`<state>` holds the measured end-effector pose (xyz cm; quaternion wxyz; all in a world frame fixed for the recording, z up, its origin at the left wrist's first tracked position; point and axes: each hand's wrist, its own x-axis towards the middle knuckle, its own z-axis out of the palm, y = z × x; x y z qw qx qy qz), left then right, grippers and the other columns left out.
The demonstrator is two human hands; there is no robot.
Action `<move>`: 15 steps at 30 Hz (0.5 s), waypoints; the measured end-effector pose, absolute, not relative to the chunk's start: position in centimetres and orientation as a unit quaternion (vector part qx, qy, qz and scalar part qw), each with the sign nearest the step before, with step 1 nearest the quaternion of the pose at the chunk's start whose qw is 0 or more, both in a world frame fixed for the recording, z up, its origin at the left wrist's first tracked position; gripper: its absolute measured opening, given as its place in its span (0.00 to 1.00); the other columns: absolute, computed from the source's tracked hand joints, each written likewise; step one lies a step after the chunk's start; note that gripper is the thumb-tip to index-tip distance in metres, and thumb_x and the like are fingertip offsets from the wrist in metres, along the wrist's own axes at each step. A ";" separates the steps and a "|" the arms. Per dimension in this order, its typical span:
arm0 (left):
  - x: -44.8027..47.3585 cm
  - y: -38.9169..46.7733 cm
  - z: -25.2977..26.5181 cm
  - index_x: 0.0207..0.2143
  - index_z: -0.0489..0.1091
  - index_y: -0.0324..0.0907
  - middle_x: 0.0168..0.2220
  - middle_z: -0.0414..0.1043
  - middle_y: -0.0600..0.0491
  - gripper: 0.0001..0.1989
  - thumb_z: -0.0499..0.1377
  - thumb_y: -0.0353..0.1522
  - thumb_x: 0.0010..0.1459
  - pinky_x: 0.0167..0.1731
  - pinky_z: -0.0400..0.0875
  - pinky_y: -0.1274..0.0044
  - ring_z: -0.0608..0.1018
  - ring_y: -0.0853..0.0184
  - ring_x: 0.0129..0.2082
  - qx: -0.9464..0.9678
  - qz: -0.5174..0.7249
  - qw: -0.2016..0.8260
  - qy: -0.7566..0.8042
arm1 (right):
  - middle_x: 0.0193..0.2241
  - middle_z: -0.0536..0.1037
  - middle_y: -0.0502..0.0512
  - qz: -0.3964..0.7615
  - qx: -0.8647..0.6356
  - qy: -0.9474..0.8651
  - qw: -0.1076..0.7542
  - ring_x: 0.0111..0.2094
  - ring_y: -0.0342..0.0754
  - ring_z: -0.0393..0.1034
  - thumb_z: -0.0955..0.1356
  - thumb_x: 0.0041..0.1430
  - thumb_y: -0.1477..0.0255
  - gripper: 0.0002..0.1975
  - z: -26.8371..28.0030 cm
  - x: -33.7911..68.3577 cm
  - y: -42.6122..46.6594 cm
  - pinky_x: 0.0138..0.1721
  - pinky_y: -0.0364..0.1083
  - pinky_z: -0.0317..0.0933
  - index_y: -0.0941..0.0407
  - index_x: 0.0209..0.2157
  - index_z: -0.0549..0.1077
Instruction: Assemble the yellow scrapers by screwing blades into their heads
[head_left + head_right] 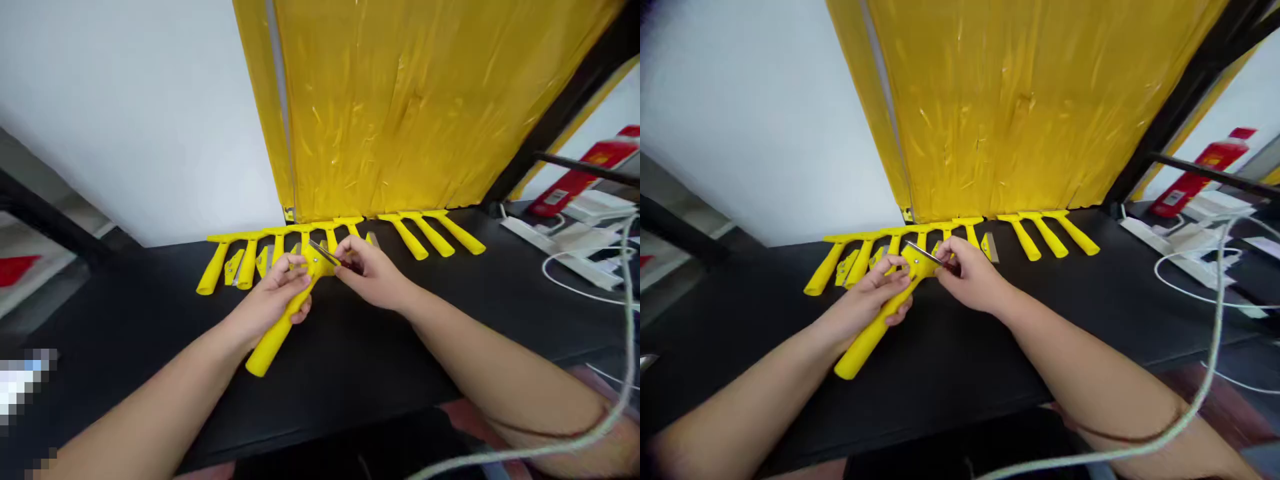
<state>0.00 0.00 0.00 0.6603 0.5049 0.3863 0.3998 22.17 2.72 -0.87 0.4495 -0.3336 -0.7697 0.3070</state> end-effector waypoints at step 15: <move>0.1 -0.1 0.4 0.47 0.59 0.48 0.41 0.66 0.57 0.17 0.64 0.35 0.63 0.17 0.65 0.83 0.74 0.76 0.22 0.527 0.492 0.550 0.422 | 0.34 0.69 0.51 0.231 -0.392 -0.797 0.397 0.33 0.45 0.66 0.68 0.56 0.83 0.09 -0.3 22.9 2.6 0.36 0.46 0.63 0.54 0.36 0.72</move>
